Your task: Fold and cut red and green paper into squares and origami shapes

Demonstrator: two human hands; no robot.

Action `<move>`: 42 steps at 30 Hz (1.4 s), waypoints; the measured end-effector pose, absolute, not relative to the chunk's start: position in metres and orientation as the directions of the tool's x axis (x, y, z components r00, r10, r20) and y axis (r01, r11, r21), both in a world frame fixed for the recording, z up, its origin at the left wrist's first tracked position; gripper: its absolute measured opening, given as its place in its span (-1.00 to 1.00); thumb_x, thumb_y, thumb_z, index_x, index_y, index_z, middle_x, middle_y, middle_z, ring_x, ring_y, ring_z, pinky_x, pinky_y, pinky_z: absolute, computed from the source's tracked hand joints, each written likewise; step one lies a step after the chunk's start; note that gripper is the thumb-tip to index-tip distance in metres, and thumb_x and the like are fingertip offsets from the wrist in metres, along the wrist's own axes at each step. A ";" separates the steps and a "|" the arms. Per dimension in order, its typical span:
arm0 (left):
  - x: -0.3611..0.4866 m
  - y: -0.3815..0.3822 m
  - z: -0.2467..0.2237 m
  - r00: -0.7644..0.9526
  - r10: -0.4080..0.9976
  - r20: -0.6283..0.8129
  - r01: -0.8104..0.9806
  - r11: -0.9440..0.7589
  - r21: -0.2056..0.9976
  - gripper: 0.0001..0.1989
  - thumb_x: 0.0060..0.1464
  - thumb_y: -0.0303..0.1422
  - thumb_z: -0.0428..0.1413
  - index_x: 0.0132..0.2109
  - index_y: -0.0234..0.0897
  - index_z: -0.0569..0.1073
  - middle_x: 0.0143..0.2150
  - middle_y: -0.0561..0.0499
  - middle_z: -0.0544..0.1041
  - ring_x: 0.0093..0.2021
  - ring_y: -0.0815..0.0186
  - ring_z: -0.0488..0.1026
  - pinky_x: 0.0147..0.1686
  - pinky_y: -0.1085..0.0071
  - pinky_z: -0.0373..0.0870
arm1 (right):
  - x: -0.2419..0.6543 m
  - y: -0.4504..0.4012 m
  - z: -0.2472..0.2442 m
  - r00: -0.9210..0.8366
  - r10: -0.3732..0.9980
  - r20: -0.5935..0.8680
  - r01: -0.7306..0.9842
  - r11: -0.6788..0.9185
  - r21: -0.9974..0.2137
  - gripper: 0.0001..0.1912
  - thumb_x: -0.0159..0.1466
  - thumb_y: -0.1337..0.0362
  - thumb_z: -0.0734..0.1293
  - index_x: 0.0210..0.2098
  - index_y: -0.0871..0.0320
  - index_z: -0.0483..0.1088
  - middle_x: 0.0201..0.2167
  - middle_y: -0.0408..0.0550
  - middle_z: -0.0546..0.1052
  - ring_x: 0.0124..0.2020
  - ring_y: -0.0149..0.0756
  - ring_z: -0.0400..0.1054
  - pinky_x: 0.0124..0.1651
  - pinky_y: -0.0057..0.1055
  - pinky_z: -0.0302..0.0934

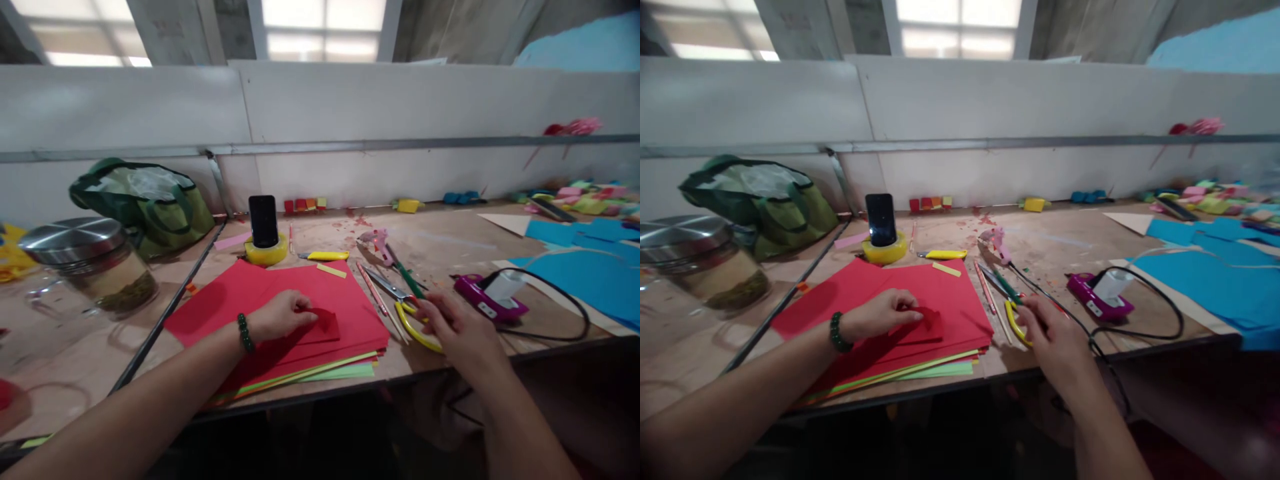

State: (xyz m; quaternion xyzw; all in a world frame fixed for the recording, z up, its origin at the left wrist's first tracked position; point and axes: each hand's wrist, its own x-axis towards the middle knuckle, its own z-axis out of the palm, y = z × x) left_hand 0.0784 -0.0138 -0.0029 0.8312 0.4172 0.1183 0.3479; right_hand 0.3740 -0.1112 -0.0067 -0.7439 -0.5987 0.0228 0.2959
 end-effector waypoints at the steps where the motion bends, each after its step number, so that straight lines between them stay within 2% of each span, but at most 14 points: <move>1: 0.078 -0.015 -0.002 0.639 0.761 -0.113 0.596 -0.397 0.698 -0.72 0.08 -0.18 0.04 -0.43 -0.31 0.39 -0.53 0.10 0.31 -0.50 0.39 0.23 -0.49 0.47 0.15 | 0.372 -0.121 -0.009 0.252 0.904 0.344 0.842 -0.030 -0.539 -0.68 0.30 0.06 0.16 -0.20 0.10 0.43 -0.37 -0.02 0.60 -0.39 -0.20 0.50 -0.38 -0.38 0.33; 3: 0.079 -0.018 -0.001 0.665 0.734 -0.140 0.565 -0.371 0.737 -0.70 0.08 -0.16 0.04 -0.43 -0.32 0.39 -0.54 0.11 0.29 -0.51 0.41 0.22 -0.51 0.49 0.15 | 0.366 -0.142 -0.013 0.188 0.910 0.369 0.791 0.082 -0.606 -0.69 0.26 0.04 0.22 -0.20 0.09 0.44 -0.28 -0.03 0.61 -0.27 -0.17 0.51 -0.26 -0.36 0.37; 6: 0.084 -0.026 0.000 0.702 0.702 -0.122 0.518 -0.385 0.764 -0.72 0.06 -0.17 0.07 -0.43 -0.31 0.39 -0.51 0.10 0.33 -0.47 0.40 0.25 -0.46 0.48 0.20 | 0.357 -0.168 -0.021 0.154 0.932 0.328 0.771 0.095 -0.630 -0.69 0.27 0.06 0.23 -0.13 0.08 0.45 -0.16 -0.03 0.61 -0.13 -0.16 0.51 -0.11 -0.33 0.38; 10: 0.089 -0.035 0.000 0.708 0.707 -0.007 0.520 -0.513 0.683 -0.75 0.07 -0.22 0.09 -0.45 -0.29 0.40 -0.44 0.05 0.38 -0.39 0.34 0.31 -0.35 0.42 0.25 | 0.352 -0.188 -0.026 0.098 0.969 0.226 0.767 0.071 -0.638 -0.70 0.29 0.08 0.23 -0.08 0.05 0.45 -0.12 -0.02 0.60 -0.11 -0.18 0.50 -0.08 -0.34 0.39; 14: 0.091 -0.036 -0.002 0.694 0.720 0.011 0.540 -0.530 0.654 -0.78 0.10 -0.25 0.09 -0.42 -0.28 0.43 -0.38 0.01 0.43 -0.35 0.31 0.37 -0.31 0.40 0.31 | 0.351 -0.194 -0.027 0.028 0.987 0.157 0.764 0.080 -0.640 -0.72 0.31 0.10 0.23 -0.10 0.03 0.47 -0.10 -0.01 0.59 -0.10 -0.15 0.50 -0.06 -0.31 0.39; 17: 0.088 -0.036 -0.006 0.670 0.742 0.027 0.575 -0.542 0.613 -0.85 0.09 -0.29 0.13 -0.27 -0.29 0.49 -0.28 -0.04 0.48 -0.28 0.27 0.41 -0.23 0.36 0.37 | 0.351 -0.194 -0.029 0.014 0.990 0.139 0.760 0.080 -0.645 -0.72 0.32 0.12 0.22 -0.08 0.03 0.47 -0.09 -0.01 0.59 -0.10 -0.16 0.50 -0.07 -0.31 0.39; 19: 0.085 -0.037 -0.007 0.663 0.746 0.072 0.599 -0.585 0.547 -0.74 0.09 -0.29 0.15 -0.07 -0.29 0.49 -0.12 -0.11 0.49 -0.12 0.18 0.42 -0.08 0.27 0.37 | 0.351 -0.194 -0.029 0.009 0.990 0.139 0.759 0.083 -0.646 -0.72 0.31 0.13 0.22 -0.09 0.04 0.47 -0.09 0.00 0.59 -0.10 -0.17 0.50 -0.08 -0.33 0.40; 22: 0.075 -0.037 -0.007 0.739 0.665 0.108 0.577 -0.707 0.409 -0.52 0.19 -0.22 0.07 0.23 -0.20 0.31 0.22 -0.21 0.31 0.20 0.05 0.24 0.18 0.07 0.17 | 0.353 -0.194 -0.029 0.013 0.989 0.147 0.754 0.087 -0.651 -0.73 0.30 0.13 0.23 -0.12 0.05 0.48 -0.12 0.00 0.60 -0.13 -0.18 0.51 -0.10 -0.34 0.40; 25: 0.066 -0.034 -0.003 0.855 0.519 -0.003 0.486 -0.799 0.353 -0.49 0.31 -0.16 -0.10 0.36 -0.04 0.10 0.41 -0.14 0.02 0.38 0.04 -0.03 0.28 -0.07 -0.09 | 0.354 -0.194 -0.029 0.013 0.990 0.138 0.744 0.083 -0.663 -0.74 0.29 0.13 0.24 -0.14 0.06 0.49 -0.16 0.00 0.61 -0.16 -0.18 0.51 -0.13 -0.36 0.41; 29: 0.060 -0.029 -0.003 0.887 0.439 -0.144 0.460 -0.808 0.369 -0.51 0.35 -0.14 -0.22 0.37 0.06 0.01 0.45 -0.05 -0.14 0.43 0.06 -0.22 0.28 -0.16 -0.23 | 0.352 -0.193 -0.031 0.008 0.989 0.146 0.738 0.092 -0.669 -0.74 0.29 0.14 0.24 -0.14 0.07 0.49 -0.16 0.01 0.61 -0.16 -0.19 0.51 -0.13 -0.36 0.41; 42: 0.060 -0.027 -0.011 0.900 0.422 -0.110 0.432 -0.828 0.357 -0.50 0.35 -0.15 -0.19 0.37 0.06 -0.01 0.45 -0.04 -0.17 0.43 0.04 -0.22 0.28 -0.18 -0.30 | 0.350 -0.189 -0.030 -0.005 0.987 0.162 0.712 0.117 -0.692 -0.74 0.26 0.12 0.26 -0.20 0.07 0.52 -0.23 0.02 0.62 -0.21 -0.14 0.53 -0.15 -0.31 0.43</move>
